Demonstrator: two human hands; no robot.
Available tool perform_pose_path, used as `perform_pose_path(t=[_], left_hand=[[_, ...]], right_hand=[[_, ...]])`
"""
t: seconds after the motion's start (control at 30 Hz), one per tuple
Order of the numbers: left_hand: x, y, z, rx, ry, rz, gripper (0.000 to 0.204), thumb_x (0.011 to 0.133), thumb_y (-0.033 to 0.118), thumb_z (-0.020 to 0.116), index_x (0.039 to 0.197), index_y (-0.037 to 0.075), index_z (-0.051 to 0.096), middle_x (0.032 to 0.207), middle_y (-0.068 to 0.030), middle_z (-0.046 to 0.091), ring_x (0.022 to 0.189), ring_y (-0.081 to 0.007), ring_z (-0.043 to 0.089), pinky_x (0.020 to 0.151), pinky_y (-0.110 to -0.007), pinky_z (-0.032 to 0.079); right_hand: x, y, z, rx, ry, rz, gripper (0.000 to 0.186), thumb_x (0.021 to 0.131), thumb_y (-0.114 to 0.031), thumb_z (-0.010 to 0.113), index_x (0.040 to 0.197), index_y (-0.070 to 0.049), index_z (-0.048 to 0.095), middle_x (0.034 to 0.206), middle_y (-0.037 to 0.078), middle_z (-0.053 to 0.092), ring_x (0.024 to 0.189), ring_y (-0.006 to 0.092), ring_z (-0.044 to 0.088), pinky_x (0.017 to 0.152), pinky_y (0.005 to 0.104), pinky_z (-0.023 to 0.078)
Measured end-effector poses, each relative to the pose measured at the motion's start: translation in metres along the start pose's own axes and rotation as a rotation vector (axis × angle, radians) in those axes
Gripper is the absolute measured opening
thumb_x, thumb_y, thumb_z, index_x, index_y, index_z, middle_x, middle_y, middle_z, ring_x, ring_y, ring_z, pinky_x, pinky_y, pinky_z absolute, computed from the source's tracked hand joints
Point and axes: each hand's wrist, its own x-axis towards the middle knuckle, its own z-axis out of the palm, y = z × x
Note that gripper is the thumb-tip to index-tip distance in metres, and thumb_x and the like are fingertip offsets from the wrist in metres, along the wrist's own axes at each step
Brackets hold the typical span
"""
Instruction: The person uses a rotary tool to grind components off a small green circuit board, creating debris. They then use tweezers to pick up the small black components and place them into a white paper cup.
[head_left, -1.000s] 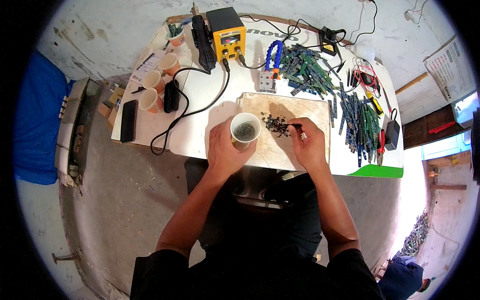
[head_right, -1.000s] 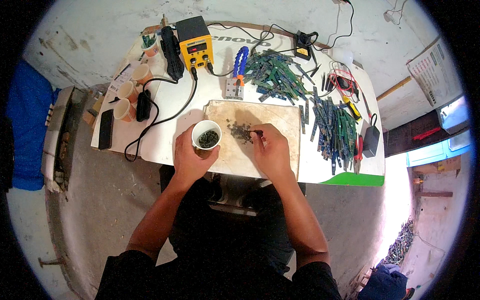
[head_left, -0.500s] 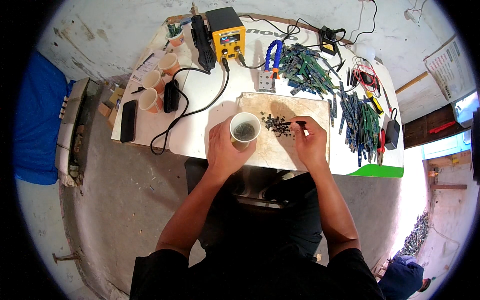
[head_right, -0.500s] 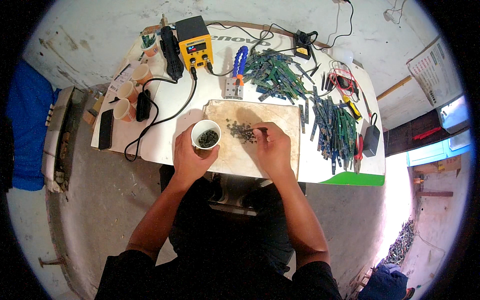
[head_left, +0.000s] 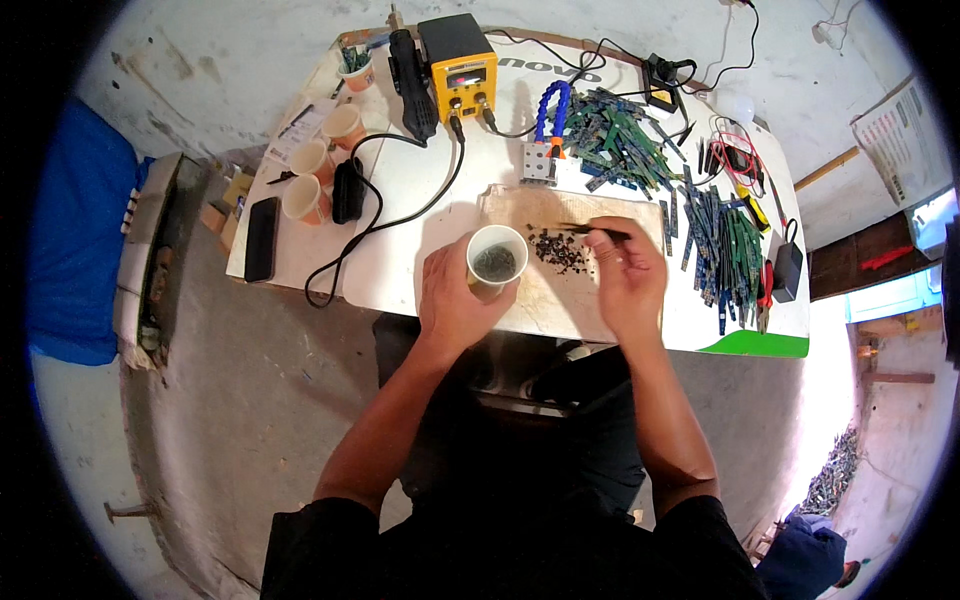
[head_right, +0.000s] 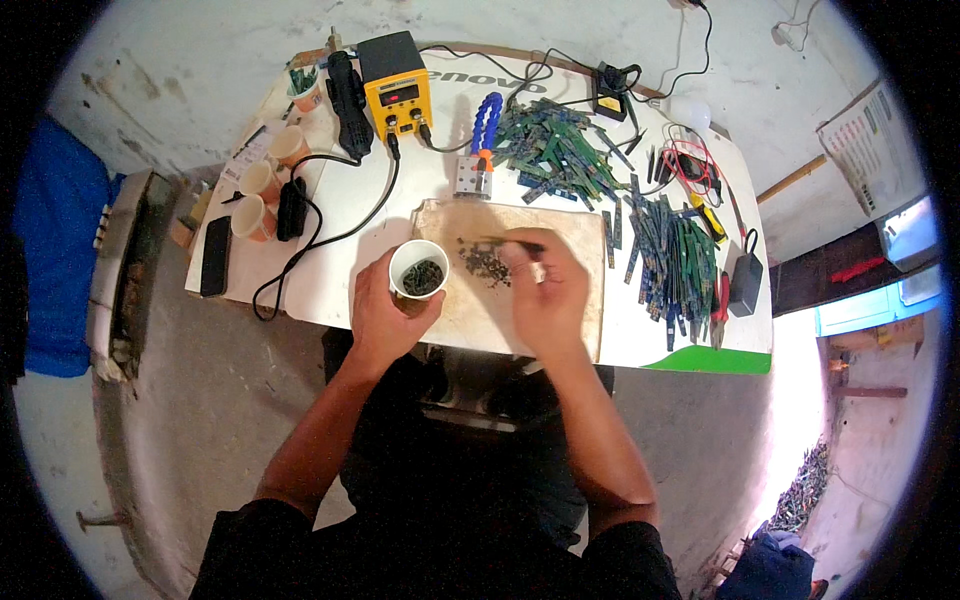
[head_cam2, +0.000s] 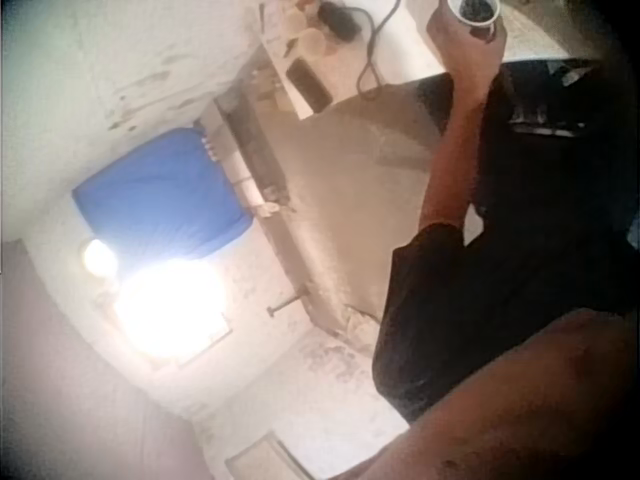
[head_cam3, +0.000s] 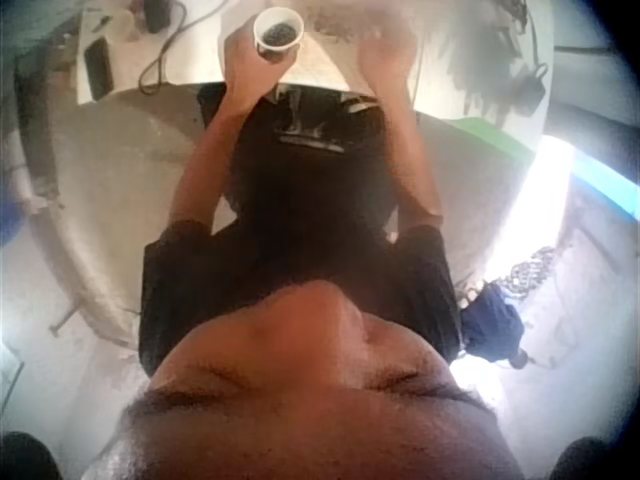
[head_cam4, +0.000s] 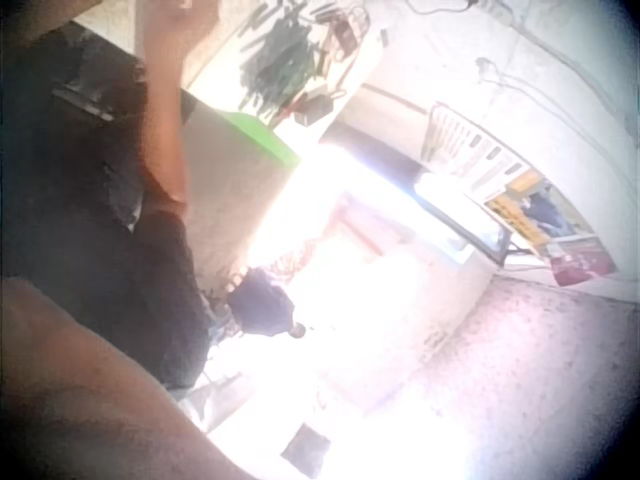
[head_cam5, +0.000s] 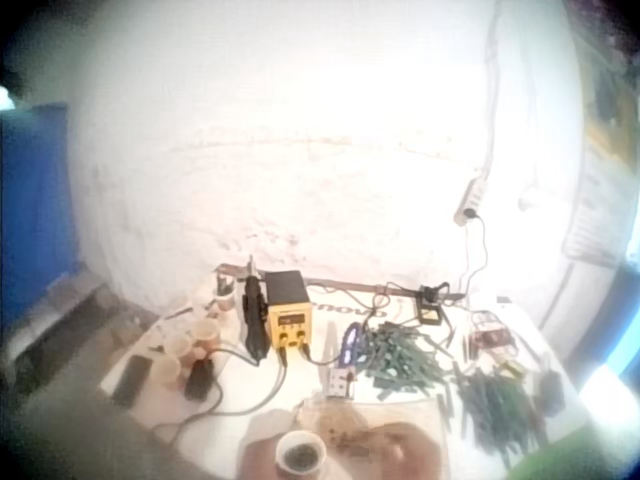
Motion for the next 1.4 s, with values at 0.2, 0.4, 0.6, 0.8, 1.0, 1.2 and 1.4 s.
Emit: perform_pose_path(t=[0.2,0.4,0.6,0.8,1.0,1.2,1.4], left_hand=[[-0.003,-0.006,0.002,0.055,-0.027,0.005,0.083,0.077,0.027,0.096,0.145,0.003,0.055,0.132,-0.0176,0.068,0.125,-0.0397,0.062,0.107,-0.052,0.049],[-0.006,-0.008,0.005,0.055,-0.014,-0.011,0.086,0.077,0.027,0.096,0.147,0.003,0.053,0.134,-0.018,0.067,0.126,-0.0394,0.061,0.108,-0.052,0.049],[-0.004,-0.006,0.005,0.027,0.034,0.017,0.077,0.078,0.026,0.093,0.143,0.006,0.057,0.13,-0.0155,0.069,0.123,-0.0409,0.062,0.107,-0.052,0.049],[-0.004,-0.007,0.005,0.009,0.052,0.019,0.074,0.078,0.026,0.093,0.14,0.007,0.059,0.127,-0.0145,0.07,0.12,-0.0391,0.065,0.107,-0.052,0.048],[-0.004,-0.01,0.002,0.033,-0.002,0.074,0.081,0.078,0.025,0.096,0.146,0.004,0.057,0.133,-0.016,0.07,0.123,-0.0378,0.064,0.106,-0.051,0.051],[-0.004,-0.008,0.003,0.032,0.022,0.063,0.081,0.078,0.025,0.095,0.147,0.006,0.057,0.134,-0.0156,0.07,0.124,-0.0379,0.064,0.106,-0.051,0.051],[-0.004,-0.007,0.003,0.04,0.024,0.067,0.082,0.078,0.025,0.095,0.148,0.006,0.056,0.135,-0.0155,0.069,0.125,-0.0383,0.064,0.107,-0.051,0.05]], right_hand=[[-0.002,0.044,-0.035,-0.293,-0.024,0.058,0.014,0.106,-0.004,0.072,0.118,0.001,0.073,0.097,0.004,0.075,0.085,0.008,0.065,0.08,0.0246,0.053],[-0.005,0.055,-0.031,-0.211,-0.021,0.08,0.013,0.105,-0.004,0.073,0.117,-0.001,0.074,0.096,0.003,0.075,0.083,0.0078,0.064,0.079,0.0255,0.053],[-0.004,0.057,-0.029,-0.279,-0.009,0.05,0.012,0.105,-0.005,0.072,0.117,-0.001,0.074,0.095,0.006,0.075,0.085,0.0092,0.066,0.08,0.0264,0.054],[-0.002,0.052,-0.03,-0.34,0.012,0.026,0.011,0.106,-0.006,0.072,0.115,0.0,0.074,0.094,0.006,0.076,0.085,0.0108,0.069,0.08,0.026,0.054],[-0.007,0.003,-0.007,0.044,-0.025,0.001,0.011,0.101,0.0,0.074,0.111,0.001,0.076,0.098,0.011,0.077,0.087,0.0156,0.071,0.082,0.0282,0.056],[0.009,0.001,-0.002,-0.095,-0.082,-0.087,0.012,0.1,0.001,0.073,0.111,0.001,0.075,0.098,0.012,0.076,0.087,0.0166,0.072,0.081,0.03,0.057],[0.013,0.041,-0.022,-0.273,-0.181,-0.038,0.01,0.104,-0.002,0.071,0.114,-0.001,0.074,0.1,0.007,0.075,0.085,0.0128,0.067,0.079,0.0279,0.055]])
